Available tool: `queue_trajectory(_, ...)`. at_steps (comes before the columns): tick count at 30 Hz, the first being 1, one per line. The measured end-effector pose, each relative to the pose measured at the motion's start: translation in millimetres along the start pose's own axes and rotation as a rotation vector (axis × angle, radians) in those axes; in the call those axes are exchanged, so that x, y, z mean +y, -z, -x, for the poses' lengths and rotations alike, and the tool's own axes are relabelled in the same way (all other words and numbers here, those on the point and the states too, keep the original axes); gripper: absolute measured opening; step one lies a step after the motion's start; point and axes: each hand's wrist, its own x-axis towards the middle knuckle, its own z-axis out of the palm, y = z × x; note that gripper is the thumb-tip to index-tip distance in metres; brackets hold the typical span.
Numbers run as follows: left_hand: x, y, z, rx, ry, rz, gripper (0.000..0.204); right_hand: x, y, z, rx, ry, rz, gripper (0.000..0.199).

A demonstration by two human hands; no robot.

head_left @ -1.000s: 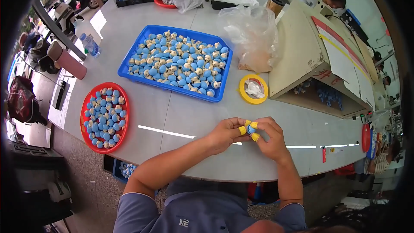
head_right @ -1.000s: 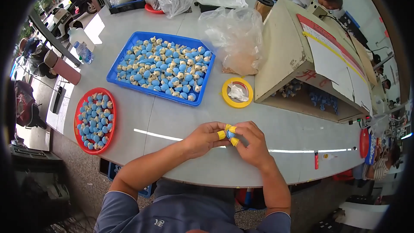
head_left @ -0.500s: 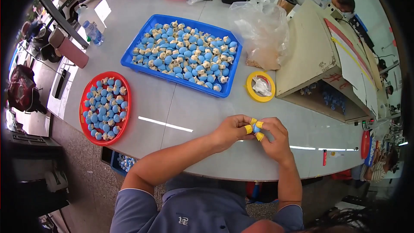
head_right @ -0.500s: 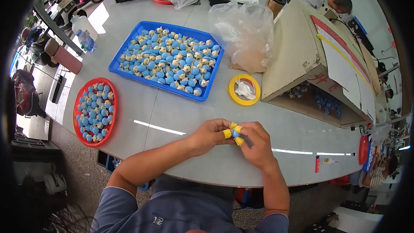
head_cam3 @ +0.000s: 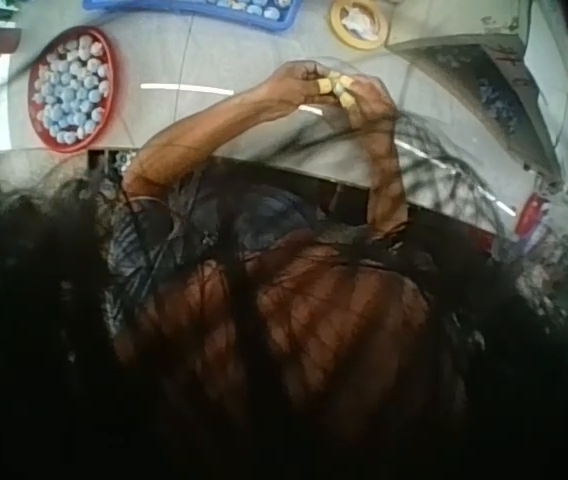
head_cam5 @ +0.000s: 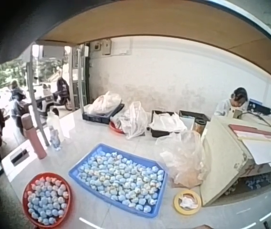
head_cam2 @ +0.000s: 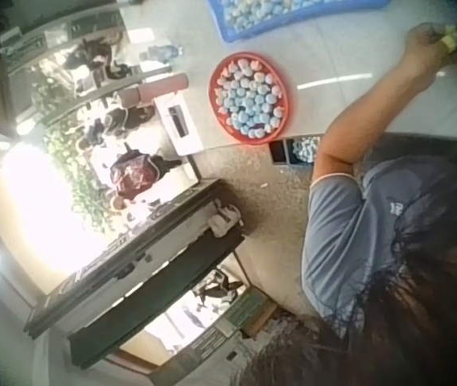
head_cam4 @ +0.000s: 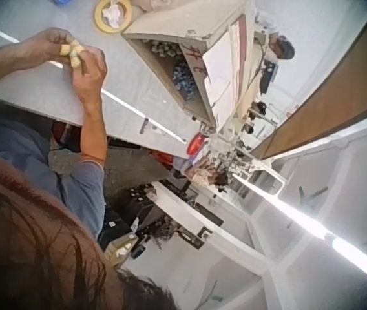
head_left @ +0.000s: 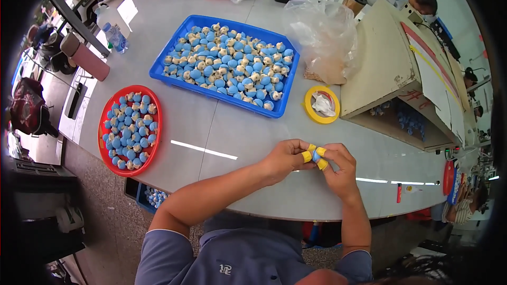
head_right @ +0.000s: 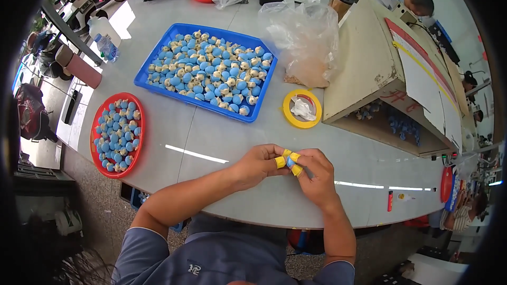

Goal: The person assembles small blue and yellow toy components by hand, joining them with glue from a bottle.

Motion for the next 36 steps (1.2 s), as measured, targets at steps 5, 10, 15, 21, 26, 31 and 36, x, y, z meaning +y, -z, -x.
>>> queue_trajectory(5,-1,3,0,-0.007,0.026,-0.04,0.025,-7,0,-3,-0.026,0.051,0.084,0.02)
queue_trajectory(10,-2,3,-1,-0.019,0.028,-0.008,0.024,-5,-1,-2,-0.025,0.042,0.057,0.019)
queue_trajectory(15,6,1,2,-0.025,0.038,0.01,0.026,-3,-4,-5,-0.034,0.037,0.016,0.021)
queue_trajectory(21,14,-6,5,-0.01,0.093,0.046,0.03,10,1,-1,-0.112,-0.221,-0.172,0.015)
queue_trajectory(26,11,1,5,0.02,0.147,0.094,0.028,12,-13,3,-0.118,-0.516,-0.427,0.015)
queue_trajectory(31,12,3,9,0.091,0.108,0.005,0.027,8,-22,-4,-0.126,-0.509,-0.311,0.022)
queue_trajectory(36,12,3,4,0.151,0.03,-0.052,0.021,13,-23,-10,-0.13,-0.702,-0.593,0.019)
